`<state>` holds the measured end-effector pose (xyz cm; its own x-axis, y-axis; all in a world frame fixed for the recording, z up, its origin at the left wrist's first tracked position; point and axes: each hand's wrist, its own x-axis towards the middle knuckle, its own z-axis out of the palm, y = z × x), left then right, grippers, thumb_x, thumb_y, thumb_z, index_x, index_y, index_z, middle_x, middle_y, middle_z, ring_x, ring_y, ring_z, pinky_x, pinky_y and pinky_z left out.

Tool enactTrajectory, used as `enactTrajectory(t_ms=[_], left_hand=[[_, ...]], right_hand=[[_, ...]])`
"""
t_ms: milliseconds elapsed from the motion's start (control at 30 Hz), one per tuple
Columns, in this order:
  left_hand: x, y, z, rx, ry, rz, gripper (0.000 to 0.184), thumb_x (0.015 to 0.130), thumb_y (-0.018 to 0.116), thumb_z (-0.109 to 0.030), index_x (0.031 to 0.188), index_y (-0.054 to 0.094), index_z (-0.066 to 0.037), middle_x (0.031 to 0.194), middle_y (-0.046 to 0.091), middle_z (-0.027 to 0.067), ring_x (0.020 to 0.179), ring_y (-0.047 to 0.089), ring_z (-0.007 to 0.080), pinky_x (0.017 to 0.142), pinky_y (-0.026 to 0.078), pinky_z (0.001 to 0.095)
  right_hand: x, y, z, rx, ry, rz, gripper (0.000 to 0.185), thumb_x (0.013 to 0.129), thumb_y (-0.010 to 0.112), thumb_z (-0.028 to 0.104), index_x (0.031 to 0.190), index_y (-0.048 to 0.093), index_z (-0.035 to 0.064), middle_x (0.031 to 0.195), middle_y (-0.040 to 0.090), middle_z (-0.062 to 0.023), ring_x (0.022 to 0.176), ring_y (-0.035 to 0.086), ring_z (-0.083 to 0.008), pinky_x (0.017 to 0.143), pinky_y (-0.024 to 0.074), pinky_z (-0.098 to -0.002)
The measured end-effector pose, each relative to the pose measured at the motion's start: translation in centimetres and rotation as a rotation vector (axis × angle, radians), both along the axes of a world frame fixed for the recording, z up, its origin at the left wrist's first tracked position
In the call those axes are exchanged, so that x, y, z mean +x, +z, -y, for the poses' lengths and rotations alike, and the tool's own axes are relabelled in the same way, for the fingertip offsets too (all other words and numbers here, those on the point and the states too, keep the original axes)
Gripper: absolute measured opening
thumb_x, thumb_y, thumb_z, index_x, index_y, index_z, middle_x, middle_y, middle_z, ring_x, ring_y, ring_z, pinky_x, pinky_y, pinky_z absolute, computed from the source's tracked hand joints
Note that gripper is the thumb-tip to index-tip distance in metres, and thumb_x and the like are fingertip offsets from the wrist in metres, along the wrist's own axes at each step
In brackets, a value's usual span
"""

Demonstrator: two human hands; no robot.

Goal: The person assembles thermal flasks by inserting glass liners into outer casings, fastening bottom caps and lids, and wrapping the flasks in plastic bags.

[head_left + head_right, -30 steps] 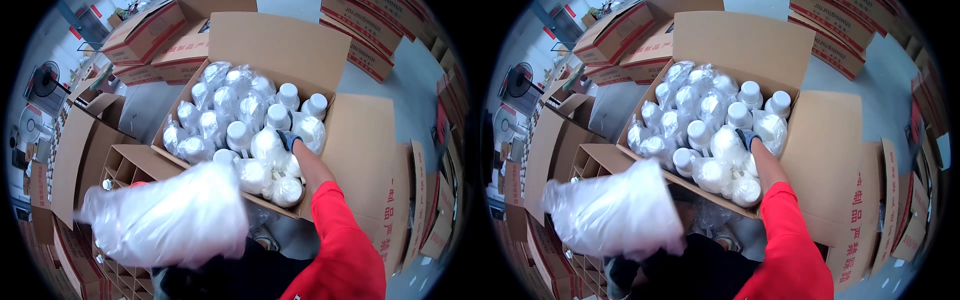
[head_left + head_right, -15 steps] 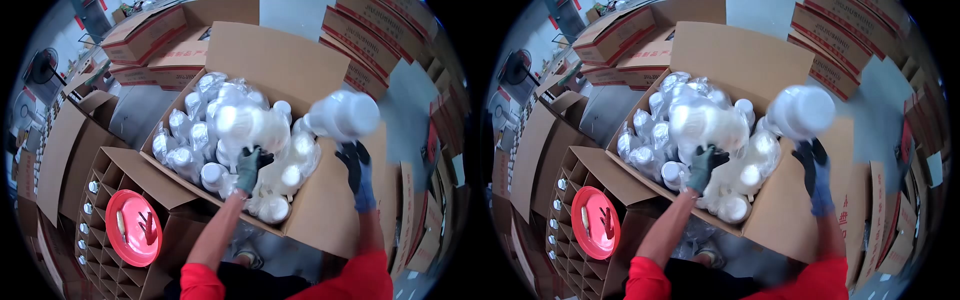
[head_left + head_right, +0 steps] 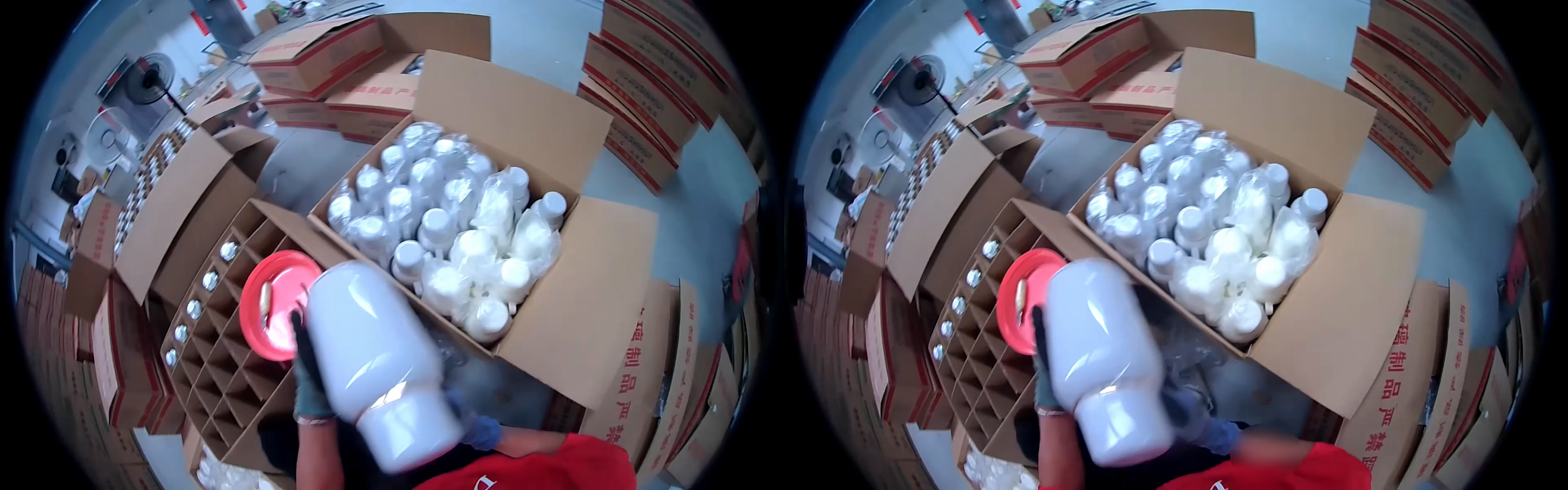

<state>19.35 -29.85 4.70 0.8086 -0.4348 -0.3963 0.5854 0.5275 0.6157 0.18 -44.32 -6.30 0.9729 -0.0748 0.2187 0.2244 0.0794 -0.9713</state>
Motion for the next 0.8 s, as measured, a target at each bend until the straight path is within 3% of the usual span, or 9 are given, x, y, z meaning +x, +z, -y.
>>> enactTrajectory(t_ms=[133, 233, 333, 367, 467, 533, 700, 767, 800], left_hand=[[-6.8, -5.2, -16.9, 0.117, 0.323, 0.261, 0.055, 0.097, 0.042, -0.051, 0.122, 0.056, -0.004, 0.12, 0.061, 0.0136, 0.11, 0.058, 0.03, 0.099, 0.046, 0.0456], [-13.9, -9.4, -20.0, 0.594, 0.573, 0.538, 0.043, 0.099, 0.042, -0.036, 0.107, 0.064, -0.001, 0.104, 0.066, 0.0106, 0.096, 0.06, 0.0246, 0.094, 0.047, 0.0408], [-18.2, -11.8, -21.1, 0.224, 0.601, 0.291, 0.034, 0.1, 0.041, -0.021, 0.104, 0.067, 0.0, 0.102, 0.068, 0.0077, 0.095, 0.061, 0.0205, 0.092, 0.047, 0.0365], [-18.7, -12.6, -22.1, 0.681, 0.641, 0.389, 0.036, 0.1, 0.041, -0.022, 0.104, 0.067, 0.002, 0.103, 0.068, 0.008, 0.096, 0.062, 0.0204, 0.091, 0.046, 0.0362], [-19.0, -5.9, -22.6, 1.046, 0.445, 0.67, 0.039, 0.101, 0.042, -0.025, 0.099, 0.067, 0.005, 0.103, 0.07, 0.0121, 0.093, 0.064, 0.0217, 0.089, 0.047, 0.0354], [-20.4, -5.3, -24.9, 0.497, 0.671, 0.511, 0.041, 0.101, 0.042, -0.027, 0.105, 0.067, 0.006, 0.105, 0.07, 0.0147, 0.093, 0.066, 0.0232, 0.088, 0.049, 0.0362], [-20.7, -12.0, -26.3, 1.017, 0.571, 0.607, 0.045, 0.099, 0.045, -0.033, 0.119, 0.062, 0.002, 0.121, 0.063, 0.017, 0.113, 0.059, 0.025, 0.104, 0.04, 0.0373], [-21.5, -9.8, -27.0, 0.455, 0.652, 0.611, 0.052, 0.097, 0.046, -0.041, 0.119, 0.063, 0.003, 0.116, 0.066, 0.0159, 0.108, 0.062, 0.0266, 0.102, 0.042, 0.0376], [-20.9, -7.1, -27.6, -0.307, 0.736, 0.523, 0.054, 0.096, 0.046, -0.042, 0.119, 0.063, 0.004, 0.115, 0.066, 0.0156, 0.107, 0.063, 0.0273, 0.101, 0.042, 0.0378]], right_hand=[[1.1, 0.1, -4.9, -0.305, 0.262, 0.19, 0.051, 0.084, 0.063, 0.008, 0.133, 0.05, 0.0025, 0.135, 0.048, -0.0253, 0.131, 0.042, -0.0403, 0.11, 0.0333, -0.0447], [3.7, 3.9, -6.8, -0.301, 0.295, 0.166, 0.057, 0.084, 0.067, 0.021, 0.135, 0.05, 0.0049, 0.136, 0.049, -0.021, 0.128, 0.044, -0.0387, 0.11, 0.0314, -0.0469], [4.8, 7.7, -10.7, -0.369, 0.5, 0.503, 0.061, 0.082, 0.068, 0.031, 0.136, 0.052, 0.0083, 0.135, 0.05, -0.0172, 0.125, 0.046, -0.0379, 0.109, 0.032, -0.0493], [4.4, 7.9, -11.7, -0.465, 0.515, 0.538, 0.055, 0.08, 0.07, 0.027, 0.131, 0.056, 0.0101, 0.131, 0.053, -0.015, 0.122, 0.047, -0.0374, 0.109, 0.0317, -0.0505], [7.0, 4.1, -10.8, -0.153, 0.532, 0.082, 0.032, 0.076, 0.063, 0.002, 0.108, 0.066, 0.0054, 0.107, 0.065, -0.0125, 0.108, 0.059, -0.0296, 0.103, 0.0428, -0.0401], [8.9, 3.0, -8.7, -0.058, 0.36, -0.225, 0.023, 0.082, 0.06, 0.003, 0.103, 0.067, 0.0037, 0.107, 0.066, -0.0137, 0.108, 0.06, -0.0278, 0.098, 0.0461, -0.0388], [8.5, 9.6, -14.2, -0.427, 0.711, 0.425, 0.019, 0.083, 0.065, 0.009, 0.101, 0.068, 0.0041, 0.108, 0.064, -0.0112, 0.105, 0.06, -0.0254, 0.096, 0.046, -0.0386], [10.3, 5.9, -10.4, -0.476, 0.516, 0.119, 0.023, 0.082, 0.068, 0.009, 0.104, 0.068, 0.0047, 0.111, 0.064, -0.0108, 0.106, 0.06, -0.0244, 0.096, 0.0459, -0.0369], [11.7, 4.9, -9.2, -0.523, 0.429, -0.025, 0.025, 0.081, 0.069, 0.009, 0.106, 0.067, 0.0049, 0.112, 0.064, -0.0105, 0.107, 0.06, -0.024, 0.096, 0.0458, -0.0361]])
